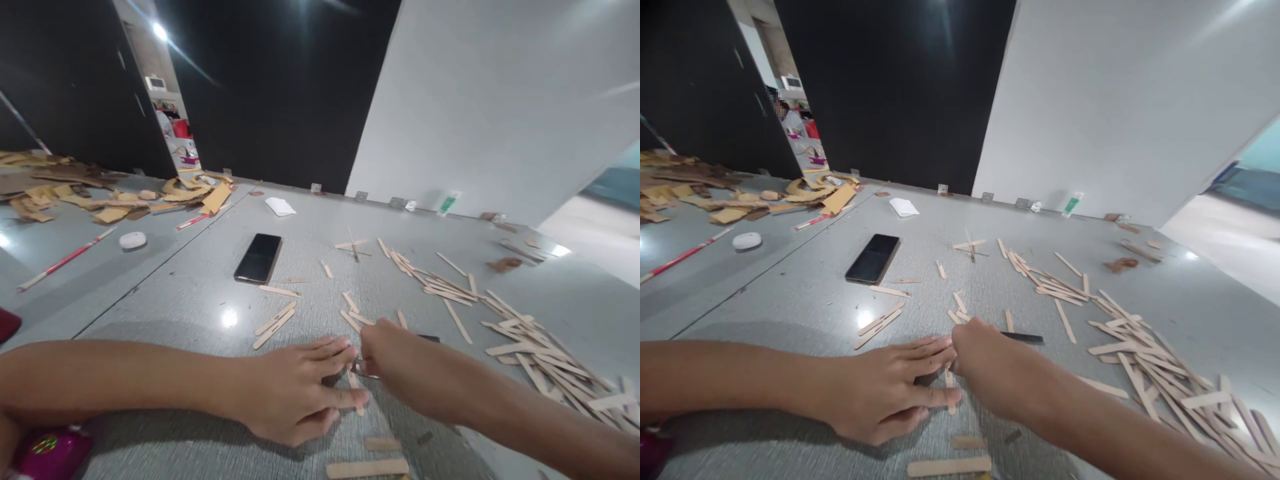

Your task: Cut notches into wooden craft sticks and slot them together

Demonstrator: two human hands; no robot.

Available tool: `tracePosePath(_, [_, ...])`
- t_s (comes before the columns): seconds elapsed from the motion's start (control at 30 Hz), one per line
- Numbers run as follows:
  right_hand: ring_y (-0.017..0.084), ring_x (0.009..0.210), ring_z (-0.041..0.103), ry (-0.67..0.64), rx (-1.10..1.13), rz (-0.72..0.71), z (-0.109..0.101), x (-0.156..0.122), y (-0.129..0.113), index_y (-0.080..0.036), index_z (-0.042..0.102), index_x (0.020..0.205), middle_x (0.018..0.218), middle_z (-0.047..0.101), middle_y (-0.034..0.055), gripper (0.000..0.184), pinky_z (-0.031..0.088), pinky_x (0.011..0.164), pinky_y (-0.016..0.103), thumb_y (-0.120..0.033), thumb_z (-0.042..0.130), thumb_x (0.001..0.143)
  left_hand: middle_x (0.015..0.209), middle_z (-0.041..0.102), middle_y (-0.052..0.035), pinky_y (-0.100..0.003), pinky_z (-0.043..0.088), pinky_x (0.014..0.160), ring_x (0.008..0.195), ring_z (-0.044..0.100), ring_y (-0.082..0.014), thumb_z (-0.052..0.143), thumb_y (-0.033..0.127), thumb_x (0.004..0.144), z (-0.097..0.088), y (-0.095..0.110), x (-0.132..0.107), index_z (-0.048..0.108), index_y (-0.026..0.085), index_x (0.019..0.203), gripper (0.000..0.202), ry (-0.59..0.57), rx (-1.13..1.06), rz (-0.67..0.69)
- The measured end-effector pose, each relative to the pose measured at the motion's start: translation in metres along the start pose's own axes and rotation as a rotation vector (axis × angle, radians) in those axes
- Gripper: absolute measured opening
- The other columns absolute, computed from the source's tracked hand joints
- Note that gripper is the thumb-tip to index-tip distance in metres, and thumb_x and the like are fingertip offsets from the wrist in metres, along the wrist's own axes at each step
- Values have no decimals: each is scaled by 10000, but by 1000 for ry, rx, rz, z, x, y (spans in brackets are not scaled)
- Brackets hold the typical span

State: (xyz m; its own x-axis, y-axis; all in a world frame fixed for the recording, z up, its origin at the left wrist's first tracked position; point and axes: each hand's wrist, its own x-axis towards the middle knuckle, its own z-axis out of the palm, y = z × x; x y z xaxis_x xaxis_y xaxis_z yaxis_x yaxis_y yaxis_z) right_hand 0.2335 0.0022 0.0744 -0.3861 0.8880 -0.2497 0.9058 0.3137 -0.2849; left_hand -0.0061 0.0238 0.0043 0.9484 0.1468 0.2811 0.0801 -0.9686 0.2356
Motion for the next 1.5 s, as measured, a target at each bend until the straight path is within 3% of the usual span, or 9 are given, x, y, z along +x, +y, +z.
tracePosePath(0.1, [85,450,499,-92,-18,61,-15,-2,-9,-182,597,713,579,587,-48,301,366,428,218,-165,626,1012,1704,335,-252,-512,298,1312,1606,298,-373,488,270,1068,0,0,-1,522,127,1555,509,-5,-9,5])
tracePosePath(0.2, [73,390,422,-110,-29,57,-16,-2,-13,-211,477,600,446,471,-69,391,234,401,235,-104,555,968,1703,337,-253,-504,284,1317,1605,293,-380,500,272,1066,-1,0,0,517,125,1561,517,-3,-9,6])
tracePosePath(0.4, [153,572,626,-25,-231,9,5,-12,-7,-169,690,772,732,671,40,259,270,474,247,-26,552,938,1677,394,-232,-504,285,1317,1610,286,-366,477,288,1074,0,0,0,520,143,1561,510,-9,4,8])
tracePosePath(0.57, [260,720,759,39,-393,-103,22,-16,6,-197,759,872,806,756,68,344,299,513,299,93,585,814,1671,379,-277,-511,268,1321,1606,276,-386,473,279,1073,0,0,0,530,118,1556,513,-19,-13,3])
tracePosePath(0.8, [252,572,728,252,-591,-364,34,-18,17,-190,719,868,753,752,30,400,391,490,357,127,582,665,1695,360,-249,-522,289,1313,1592,319,-391,522,270,1049,-1,0,2,532,116,1546,520,1,-14,14])
tracePosePath(1.1, [291,677,729,469,-729,-691,39,-20,28,-97,741,966,854,797,131,213,497,540,397,-2,552,943,1702,313,-277,-526,263,1320,1593,299,-407,474,282,1071,-1,1,2,500,114,1570,527,-41,-34,-14])
tracePosePath(1.2, [277,699,749,427,-662,-642,41,-19,32,-108,743,993,868,804,119,208,510,567,372,-1,582,919,1722,307,-234,-507,258,1327,1597,300,-388,504,281,1059,-1,1,2,515,130,1564,527,-33,-37,-19])
tracePosePath(1.33, [203,530,709,350,-482,-390,40,-22,26,-182,708,859,715,741,21,318,410,469,294,90,584,752,1716,305,-249,-516,259,1324,1598,291,-395,501,278,1059,0,1,2,520,128,1562,525,-19,-53,-22])
tracePosePath(1.5, [137,473,615,254,-282,-210,26,-24,1,-195,608,669,601,664,-14,282,278,416,235,48,555,802,1721,288,-252,-533,283,1315,1606,265,-393,517,273,1048,3,-1,0,525,130,1554,525,7,-55,-8])
